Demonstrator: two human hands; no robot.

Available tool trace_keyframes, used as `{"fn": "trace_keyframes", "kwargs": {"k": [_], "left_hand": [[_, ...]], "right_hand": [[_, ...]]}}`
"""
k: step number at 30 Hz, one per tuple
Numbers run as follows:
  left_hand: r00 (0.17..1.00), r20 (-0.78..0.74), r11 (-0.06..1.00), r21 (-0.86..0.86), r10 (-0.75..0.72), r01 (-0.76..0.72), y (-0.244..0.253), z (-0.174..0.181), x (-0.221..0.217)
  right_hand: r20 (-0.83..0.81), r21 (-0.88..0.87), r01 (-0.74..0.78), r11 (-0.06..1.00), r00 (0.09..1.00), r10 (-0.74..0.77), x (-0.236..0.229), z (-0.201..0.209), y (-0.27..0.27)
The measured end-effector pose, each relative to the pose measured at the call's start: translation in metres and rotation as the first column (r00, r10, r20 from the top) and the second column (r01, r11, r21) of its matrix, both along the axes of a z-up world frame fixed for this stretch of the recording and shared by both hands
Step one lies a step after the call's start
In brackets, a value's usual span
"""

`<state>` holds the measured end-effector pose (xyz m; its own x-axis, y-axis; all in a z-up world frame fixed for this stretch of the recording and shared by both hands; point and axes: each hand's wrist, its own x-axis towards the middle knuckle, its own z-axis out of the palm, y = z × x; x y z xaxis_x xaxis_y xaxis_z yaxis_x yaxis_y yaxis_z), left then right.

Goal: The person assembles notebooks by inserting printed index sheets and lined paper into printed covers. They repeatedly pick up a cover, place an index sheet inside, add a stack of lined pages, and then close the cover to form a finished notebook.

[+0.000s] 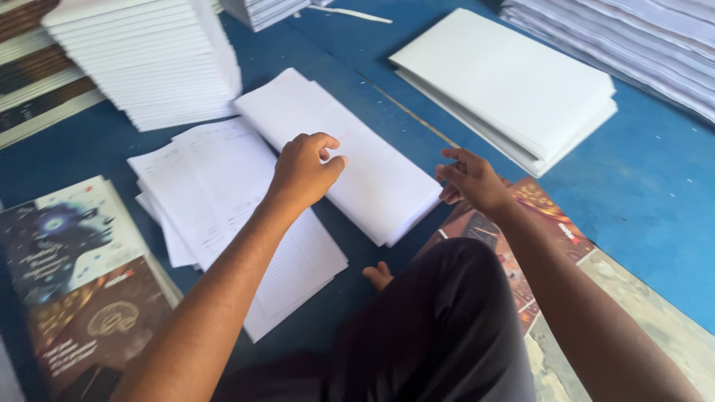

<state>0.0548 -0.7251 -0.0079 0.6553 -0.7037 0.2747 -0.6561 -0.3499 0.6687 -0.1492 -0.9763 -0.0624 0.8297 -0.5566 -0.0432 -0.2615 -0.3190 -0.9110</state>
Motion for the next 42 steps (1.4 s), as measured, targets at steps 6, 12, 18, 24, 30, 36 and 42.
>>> {"fn": "trace_keyframes", "kwargs": {"k": [6, 12, 18, 24, 30, 36, 42], "left_hand": [[0.992, -0.073, 0.995, -0.011, -0.098, 0.098, -0.065, -0.004, -0.034], [0.967, -0.096, 0.970, -0.068, -0.238, 0.232, -0.128, -0.021, -0.083], [0.930, -0.061, 0.929, -0.112, -0.362, 0.354, -0.185, -0.045, -0.136], [0.860, -0.109, 0.866, -0.117, -0.498, 0.486, -0.235, -0.059, -0.190], [0.833, -0.006, 0.830, -0.091, -0.554, 0.551, -0.264, -0.072, -0.231], [0.781, -0.051, 0.768, 0.153, -0.622, 0.622, -0.272, -0.076, -0.265], [0.708, 0.084, 0.695, 0.300, -0.701, 0.653, -0.265, -0.067, -0.280]], "right_hand": [[0.013, 0.038, 0.102, 0.994, 0.995, -0.103, -0.059, -0.044, -0.045], [-0.044, -0.382, 0.205, 0.901, 0.970, -0.239, -0.116, -0.090, -0.073], [-0.212, -0.491, 0.262, 0.831, 0.889, -0.406, -0.162, -0.118, -0.078], [-0.362, -0.596, 0.232, 0.769, 0.777, -0.515, -0.185, -0.123, -0.068], [-0.440, -0.576, 0.284, 0.766, 0.683, -0.583, -0.204, -0.116, -0.061], [-0.325, -0.587, 0.149, 0.796, 0.856, -0.401, -0.220, -0.122, -0.054], [-0.350, -0.582, 0.086, 0.809, 0.871, -0.344, -0.221, -0.125, -0.049]]}}
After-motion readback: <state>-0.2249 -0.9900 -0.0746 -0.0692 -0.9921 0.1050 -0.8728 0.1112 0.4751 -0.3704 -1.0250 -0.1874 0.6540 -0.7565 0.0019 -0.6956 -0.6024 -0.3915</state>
